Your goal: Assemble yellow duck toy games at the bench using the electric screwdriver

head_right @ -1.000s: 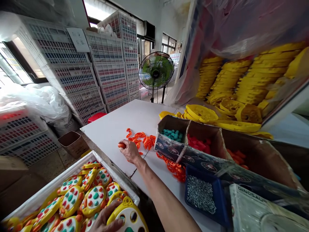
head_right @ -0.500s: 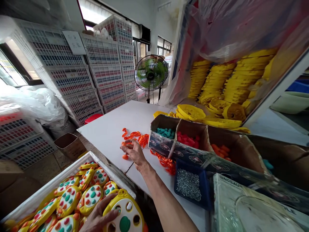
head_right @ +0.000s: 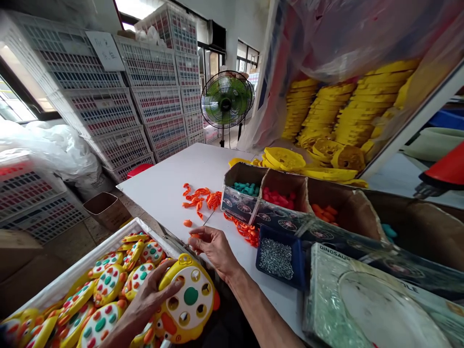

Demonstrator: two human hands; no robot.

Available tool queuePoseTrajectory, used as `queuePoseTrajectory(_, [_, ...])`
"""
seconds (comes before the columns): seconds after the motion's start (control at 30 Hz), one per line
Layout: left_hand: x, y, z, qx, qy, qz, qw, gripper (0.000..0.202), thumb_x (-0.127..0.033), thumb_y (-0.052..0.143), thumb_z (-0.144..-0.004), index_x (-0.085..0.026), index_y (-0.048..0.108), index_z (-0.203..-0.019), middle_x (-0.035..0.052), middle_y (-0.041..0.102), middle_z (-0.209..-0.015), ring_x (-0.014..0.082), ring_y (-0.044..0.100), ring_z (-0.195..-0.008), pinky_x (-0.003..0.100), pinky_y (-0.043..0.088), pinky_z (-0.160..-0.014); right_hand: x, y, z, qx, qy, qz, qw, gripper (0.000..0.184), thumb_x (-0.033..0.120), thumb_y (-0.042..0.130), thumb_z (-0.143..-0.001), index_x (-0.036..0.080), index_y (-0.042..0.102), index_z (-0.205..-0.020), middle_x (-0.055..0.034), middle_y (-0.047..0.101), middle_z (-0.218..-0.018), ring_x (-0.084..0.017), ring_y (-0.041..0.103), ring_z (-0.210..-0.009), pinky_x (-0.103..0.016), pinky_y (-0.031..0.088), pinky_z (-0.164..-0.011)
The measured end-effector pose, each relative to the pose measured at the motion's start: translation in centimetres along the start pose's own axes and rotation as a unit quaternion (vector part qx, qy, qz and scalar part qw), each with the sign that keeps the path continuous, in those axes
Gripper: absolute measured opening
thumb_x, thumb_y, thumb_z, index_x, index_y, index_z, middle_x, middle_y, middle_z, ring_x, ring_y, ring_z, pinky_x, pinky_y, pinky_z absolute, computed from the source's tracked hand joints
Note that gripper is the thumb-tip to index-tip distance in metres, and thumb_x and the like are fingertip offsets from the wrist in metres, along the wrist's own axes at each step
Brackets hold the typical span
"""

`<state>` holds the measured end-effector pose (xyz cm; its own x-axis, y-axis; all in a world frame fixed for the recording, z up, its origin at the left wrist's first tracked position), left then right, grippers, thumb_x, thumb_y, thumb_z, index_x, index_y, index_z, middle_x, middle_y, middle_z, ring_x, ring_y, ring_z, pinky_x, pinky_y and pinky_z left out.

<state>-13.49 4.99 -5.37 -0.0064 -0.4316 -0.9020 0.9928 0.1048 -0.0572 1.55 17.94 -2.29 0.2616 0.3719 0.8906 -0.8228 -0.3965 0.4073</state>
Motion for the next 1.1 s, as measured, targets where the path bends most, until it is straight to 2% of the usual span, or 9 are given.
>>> queuePoseTrajectory(0.07, [-0.2,0.3,-0.1,0.020,0.013,-0.018,1.000,0.076,-0.060,0.078,-0.076,-0.017,0.057,-0.135,0.0140,0.074,-0.125,0.0333,0.072,-0.108,0.038,0.061,-0.086,0.0,-0.3,1.3,0.006,0.013,0.030,0.999,0.040,0.038,0.094,-0.062,0.020,0.078,-0.094,-0.0001,0.074,-0.079,-0.014,0.062,-0.071,-0.027,0.049,-0.066])
queuePoseTrajectory(0.2, [-0.8,0.7,0.0,0.014,0.023,-0.031,0.999,0.075,-0.060,0.077,-0.077,-0.018,0.057,-0.136,0.0129,0.073,-0.125,0.0310,0.071,-0.106,0.036,0.060,-0.085,-0.1,-1.1,3.3,0.004,0.009,0.124,0.992,0.035,0.047,0.088,-0.069,0.024,0.079,-0.094,-0.0018,0.076,-0.086,-0.019,0.066,-0.078,-0.031,0.054,-0.071])
queuePoseTrajectory(0.37, [-1.5,1.9,0.4,0.009,0.044,-0.067,0.997,0.072,-0.059,0.079,-0.074,-0.018,0.064,-0.131,0.0092,0.077,-0.106,0.0286,0.071,-0.094,0.033,0.059,-0.075,0.0,-1.6,5.1,-0.021,-0.080,0.227,0.970,0.025,0.050,0.085,-0.074,0.030,0.081,-0.089,-0.0027,0.073,-0.094,-0.024,0.067,-0.093,-0.037,0.056,-0.086])
queuePoseTrajectory(0.53, [-1.9,2.7,0.9,-0.025,0.050,-0.079,0.995,0.069,-0.061,0.079,-0.072,-0.020,0.068,-0.127,0.0101,0.077,-0.111,0.0320,0.070,-0.104,0.034,0.059,-0.081,0.2,-2.1,6.6,-0.047,-0.154,0.276,0.948,0.022,0.052,0.078,-0.083,0.034,0.080,-0.096,-0.0049,0.070,-0.103,-0.027,0.064,-0.108,-0.042,0.054,-0.100])
queuePoseTrajectory(0.7, [-2.4,3.7,1.3,-0.012,0.048,-0.084,0.995,0.067,-0.058,0.078,-0.073,-0.020,0.067,-0.128,0.0093,0.076,-0.112,0.0316,0.069,-0.104,0.034,0.059,-0.082,-0.1,-2.8,7.7,-0.063,-0.217,0.310,0.924,0.024,0.053,0.070,-0.089,0.037,0.079,-0.105,-0.0075,0.066,-0.102,-0.028,0.062,-0.105,-0.044,0.057,-0.094])
queuePoseTrajectory(0.87, [-2.4,4.5,1.2,-0.005,0.052,-0.073,0.996,0.068,-0.060,0.077,-0.073,-0.020,0.066,-0.127,0.0068,0.076,-0.107,0.0284,0.070,-0.094,0.032,0.059,-0.076,-0.7,-3.0,8.5,-0.087,-0.265,0.321,0.905,0.020,0.046,0.070,-0.092,0.039,0.078,-0.109,-0.0068,0.064,-0.097,-0.026,0.062,-0.099,-0.042,0.058,-0.087])
queuePoseTrajectory(1.0, [-2.0,4.6,0.9,-0.010,0.065,-0.106,0.992,0.067,-0.060,0.078,-0.072,-0.022,0.068,-0.126,0.0081,0.076,-0.116,0.0321,0.069,-0.106,0.034,0.058,-0.086,-0.8,-3.2,9.1,-0.115,-0.267,0.319,0.902,0.018,0.044,0.068,-0.094,0.037,0.077,-0.109,-0.0070,0.066,-0.098,-0.026,0.062,-0.100,-0.043,0.058,-0.087])
queuePoseTrajectory(1.1, [-1.9,4.6,0.8,-0.009,0.069,-0.124,0.990,0.066,-0.061,0.078,-0.073,-0.024,0.069,-0.127,0.0090,0.075,-0.123,0.0343,0.066,-0.115,0.035,0.058,-0.091,-0.4,-3.3,9.4,-0.107,-0.272,0.329,0.898,0.018,0.043,0.068,-0.094,0.037,0.077,-0.109,-0.0063,0.066,-0.096,-0.026,0.062,-0.099,-0.043,0.057,-0.087])
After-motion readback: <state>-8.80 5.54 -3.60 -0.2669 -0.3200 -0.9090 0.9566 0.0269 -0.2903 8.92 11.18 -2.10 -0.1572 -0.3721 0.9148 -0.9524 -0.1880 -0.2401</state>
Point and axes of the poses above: each hand's wrist, its own z-axis away from the middle knuckle, its own y-axis out of the palm, x = y × z, the point moved 5 cm from there along -z, towards the middle knuckle
